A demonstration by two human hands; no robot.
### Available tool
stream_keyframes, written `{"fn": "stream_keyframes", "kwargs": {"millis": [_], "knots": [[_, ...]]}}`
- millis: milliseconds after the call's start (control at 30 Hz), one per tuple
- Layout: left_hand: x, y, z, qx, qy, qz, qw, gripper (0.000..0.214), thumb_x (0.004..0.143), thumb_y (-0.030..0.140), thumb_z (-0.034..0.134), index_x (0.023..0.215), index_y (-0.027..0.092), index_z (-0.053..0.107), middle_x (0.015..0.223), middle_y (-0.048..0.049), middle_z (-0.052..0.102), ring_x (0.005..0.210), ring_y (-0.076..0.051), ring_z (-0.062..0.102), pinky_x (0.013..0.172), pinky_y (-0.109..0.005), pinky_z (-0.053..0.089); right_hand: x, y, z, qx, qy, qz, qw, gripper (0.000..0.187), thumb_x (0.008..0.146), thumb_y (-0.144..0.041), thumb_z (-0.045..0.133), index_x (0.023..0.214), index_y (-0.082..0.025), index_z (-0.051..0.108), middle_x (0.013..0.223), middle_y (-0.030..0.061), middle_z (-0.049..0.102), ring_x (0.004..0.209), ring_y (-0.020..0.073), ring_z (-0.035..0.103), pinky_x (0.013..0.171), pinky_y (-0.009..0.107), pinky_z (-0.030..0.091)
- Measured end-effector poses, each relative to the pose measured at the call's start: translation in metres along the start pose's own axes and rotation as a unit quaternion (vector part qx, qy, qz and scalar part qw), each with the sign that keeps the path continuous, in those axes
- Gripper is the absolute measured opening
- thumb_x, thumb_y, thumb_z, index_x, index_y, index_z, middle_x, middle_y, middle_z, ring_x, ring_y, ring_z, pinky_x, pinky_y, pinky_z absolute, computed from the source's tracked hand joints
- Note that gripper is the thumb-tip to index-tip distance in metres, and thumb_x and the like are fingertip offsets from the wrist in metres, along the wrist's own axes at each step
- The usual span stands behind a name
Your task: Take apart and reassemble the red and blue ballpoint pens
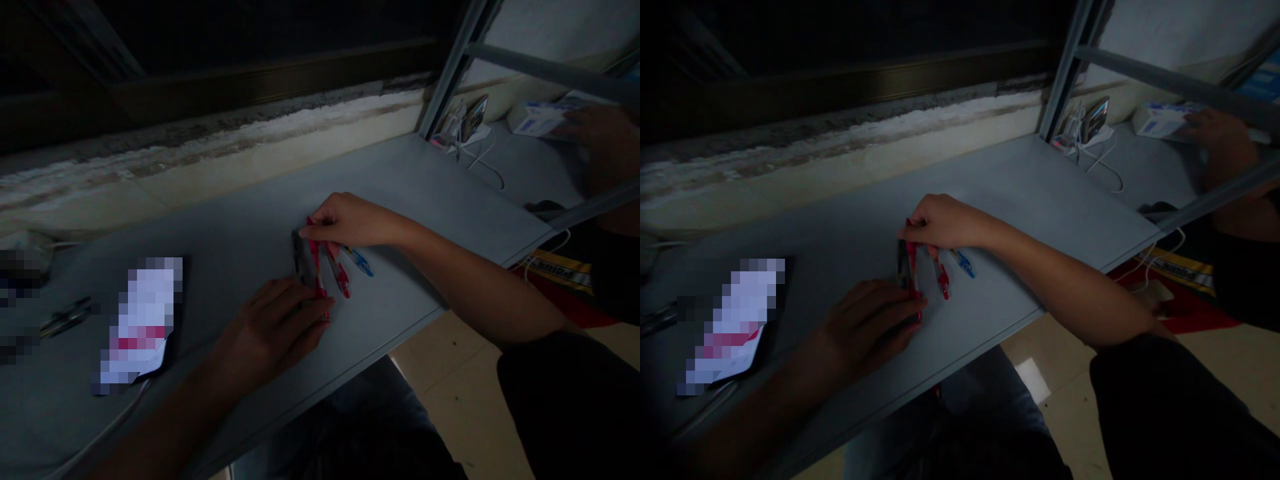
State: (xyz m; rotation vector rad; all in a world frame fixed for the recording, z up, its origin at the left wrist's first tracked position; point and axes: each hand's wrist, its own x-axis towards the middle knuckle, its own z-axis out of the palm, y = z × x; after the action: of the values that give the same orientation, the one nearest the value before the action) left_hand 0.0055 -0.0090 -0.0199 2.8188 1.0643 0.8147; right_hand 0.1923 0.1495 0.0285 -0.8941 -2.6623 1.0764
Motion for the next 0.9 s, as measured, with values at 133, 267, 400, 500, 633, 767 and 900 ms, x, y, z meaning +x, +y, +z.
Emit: {"fn": "stream_keyframes", "kwargs": {"millis": [133,267,400,500,633,767,900], "knots": [[-0.001,0.0,-0.002,0.021,0.031,-0.064,0.997,0.025,0.099,0.022,0.064,0.123,0.016,0.061,0.103,-0.0087,0.069,0.092,-0.022,0.065,0.083,-0.036,0.055,0.001,0.004,-0.001,-0.019,0.001,0.003,1.0,0.042,0.102,-0.034,0.055,0.068,-0.012,0.068,0.058,0.0003,0.064,0.052,0.008,0.05,0.061,0.025,0.034],[0.0,-0.001,0.001,0.105,0.025,-0.184,0.977,0.022,0.099,0.036,0.061,0.109,0.017,0.063,0.088,-0.0064,0.067,0.079,-0.022,0.066,0.069,-0.033,0.053,0.001,0.006,0.001,-0.073,0.051,0.021,0.996,0.043,0.101,-0.036,0.056,0.065,-0.014,0.063,0.054,-0.0003,0.057,0.052,0.0088,0.046,0.061,0.027,0.031],[0.003,0.001,0.006,0.137,-0.026,-0.243,0.96,0.015,0.097,0.031,0.059,0.1,0.017,0.058,0.08,-0.0049,0.067,0.068,-0.021,0.065,0.062,-0.032,0.05,0.0,0.006,0.005,-0.132,0.122,0.035,0.983,0.042,0.098,-0.04,0.059,0.065,-0.015,0.062,0.054,-0.0013,0.048,0.054,0.0101,0.04,0.06,0.029,0.026],[0.003,0.001,0.007,0.141,-0.039,-0.269,0.952,0.002,0.095,0.021,0.054,0.094,0.018,0.054,0.076,-0.0039,0.065,0.064,-0.02,0.064,0.058,-0.03,0.047,0.001,0.006,0.008,-0.127,0.11,0.014,0.986,0.043,0.099,-0.04,0.059,0.064,-0.015,0.059,0.055,-0.0025,0.045,0.054,0.0095,0.037,0.06,0.03,0.025],[0.0,-0.002,0.003,0.097,-0.016,-0.298,0.949,0.002,0.094,0.018,0.05,0.095,0.02,0.052,0.073,-0.0021,0.064,0.059,-0.017,0.062,0.053,-0.027,0.044,0.001,0.003,0.013,-0.106,0.063,-0.036,0.992,0.046,0.101,-0.042,0.058,0.062,-0.016,0.056,0.053,-0.0044,0.043,0.052,0.008,0.035,0.06,0.029,0.024],[-0.003,-0.002,-0.003,0.008,0.077,-0.329,0.941,0.01,0.095,0.02,0.054,0.104,0.019,0.052,0.079,-0.0013,0.068,0.06,-0.015,0.064,0.054,-0.025,0.049,-0.003,-0.004,0.015,0.021,0.023,-0.039,0.999,0.056,0.1,-0.058,0.054,0.063,-0.016,0.057,0.052,-0.0027,0.053,0.049,0.0076,0.044,0.057,0.026,0.029],[-0.005,0.003,-0.005,-0.033,0.129,-0.24,0.962,0.015,0.098,0.015,0.054,0.112,0.02,0.053,0.093,-0.0018,0.07,0.074,-0.013,0.069,0.065,-0.022,0.054,-0.005,-0.009,0.019,0.228,0.007,-0.003,0.974,0.068,0.097,-0.074,0.041,0.06,-0.018,0.051,0.043,-0.0046,0.045,0.04,0.0072,0.04,0.05,0.024,0.032]]}}
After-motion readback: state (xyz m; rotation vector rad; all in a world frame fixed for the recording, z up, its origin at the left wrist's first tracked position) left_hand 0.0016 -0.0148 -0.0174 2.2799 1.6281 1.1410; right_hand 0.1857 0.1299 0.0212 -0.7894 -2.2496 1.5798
